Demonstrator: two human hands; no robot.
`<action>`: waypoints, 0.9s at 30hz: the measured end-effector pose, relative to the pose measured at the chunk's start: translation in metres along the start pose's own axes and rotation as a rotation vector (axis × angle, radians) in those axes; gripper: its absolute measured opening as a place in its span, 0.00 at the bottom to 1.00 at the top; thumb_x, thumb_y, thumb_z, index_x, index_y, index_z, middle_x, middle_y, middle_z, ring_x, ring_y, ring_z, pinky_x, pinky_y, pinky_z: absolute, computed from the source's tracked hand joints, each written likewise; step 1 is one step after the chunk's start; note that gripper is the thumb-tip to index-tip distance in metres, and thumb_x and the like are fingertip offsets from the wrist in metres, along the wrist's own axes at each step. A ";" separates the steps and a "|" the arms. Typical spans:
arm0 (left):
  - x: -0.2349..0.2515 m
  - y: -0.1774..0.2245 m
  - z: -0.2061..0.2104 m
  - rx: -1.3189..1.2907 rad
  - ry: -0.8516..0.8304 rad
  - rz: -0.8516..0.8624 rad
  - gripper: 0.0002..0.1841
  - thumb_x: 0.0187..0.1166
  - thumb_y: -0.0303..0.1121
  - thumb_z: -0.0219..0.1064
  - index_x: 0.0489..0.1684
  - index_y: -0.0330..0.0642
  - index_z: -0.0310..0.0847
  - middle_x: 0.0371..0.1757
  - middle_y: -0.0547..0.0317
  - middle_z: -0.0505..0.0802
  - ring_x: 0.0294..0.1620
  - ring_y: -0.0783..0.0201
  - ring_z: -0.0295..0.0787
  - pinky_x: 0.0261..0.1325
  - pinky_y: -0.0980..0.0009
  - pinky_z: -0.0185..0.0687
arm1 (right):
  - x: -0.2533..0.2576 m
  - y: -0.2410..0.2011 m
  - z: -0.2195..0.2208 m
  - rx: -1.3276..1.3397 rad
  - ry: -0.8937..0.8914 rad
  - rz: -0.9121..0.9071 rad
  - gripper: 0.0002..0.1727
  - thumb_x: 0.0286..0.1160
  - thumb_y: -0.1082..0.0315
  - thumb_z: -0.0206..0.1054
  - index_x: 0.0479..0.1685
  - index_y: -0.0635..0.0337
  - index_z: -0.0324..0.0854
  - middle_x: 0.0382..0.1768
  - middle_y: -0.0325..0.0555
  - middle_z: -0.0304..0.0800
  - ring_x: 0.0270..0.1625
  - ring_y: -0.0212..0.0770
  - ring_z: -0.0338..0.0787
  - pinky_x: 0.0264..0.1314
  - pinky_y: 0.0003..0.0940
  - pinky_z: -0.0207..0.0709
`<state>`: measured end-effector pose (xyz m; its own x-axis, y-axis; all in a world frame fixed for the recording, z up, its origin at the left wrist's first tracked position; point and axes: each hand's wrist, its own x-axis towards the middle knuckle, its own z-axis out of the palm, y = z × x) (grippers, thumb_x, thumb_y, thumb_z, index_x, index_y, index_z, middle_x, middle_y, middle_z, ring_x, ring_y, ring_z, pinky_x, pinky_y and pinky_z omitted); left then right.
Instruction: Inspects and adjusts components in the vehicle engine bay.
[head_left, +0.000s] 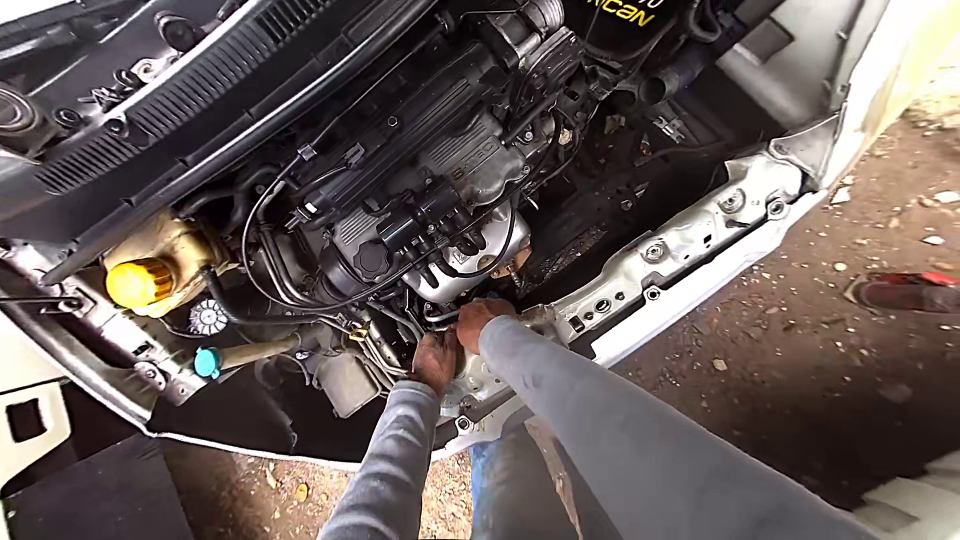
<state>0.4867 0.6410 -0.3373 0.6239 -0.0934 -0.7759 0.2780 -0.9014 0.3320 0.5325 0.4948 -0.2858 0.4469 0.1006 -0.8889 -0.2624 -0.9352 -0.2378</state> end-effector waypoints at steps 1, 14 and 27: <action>0.001 0.007 -0.003 -0.032 -0.013 0.000 0.34 0.94 0.55 0.39 0.49 0.40 0.91 0.51 0.46 0.95 0.61 0.52 0.92 0.70 0.48 0.82 | 0.002 0.008 -0.007 0.003 0.023 0.034 0.17 0.78 0.55 0.64 0.48 0.59 0.90 0.56 0.56 0.93 0.62 0.59 0.91 0.58 0.69 0.80; -0.025 0.075 0.010 0.034 0.066 -0.194 0.36 0.96 0.51 0.30 0.66 0.34 0.84 0.68 0.39 0.89 0.74 0.47 0.85 0.78 0.49 0.77 | -0.020 0.017 -0.011 -0.078 0.091 0.117 0.20 0.79 0.52 0.59 0.50 0.56 0.89 0.57 0.54 0.93 0.63 0.58 0.91 0.56 0.68 0.82; -0.050 0.065 0.006 -0.085 0.215 0.028 0.34 0.95 0.50 0.36 0.57 0.34 0.88 0.60 0.39 0.93 0.69 0.46 0.89 0.74 0.46 0.80 | -0.062 0.017 0.000 -0.069 0.292 0.058 0.25 0.85 0.50 0.51 0.59 0.58 0.87 0.65 0.57 0.90 0.70 0.61 0.87 0.67 0.70 0.77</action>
<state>0.4695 0.5848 -0.2800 0.7710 -0.0171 -0.6366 0.3132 -0.8602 0.4024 0.5008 0.4729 -0.2346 0.6625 -0.0459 -0.7477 -0.2401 -0.9585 -0.1539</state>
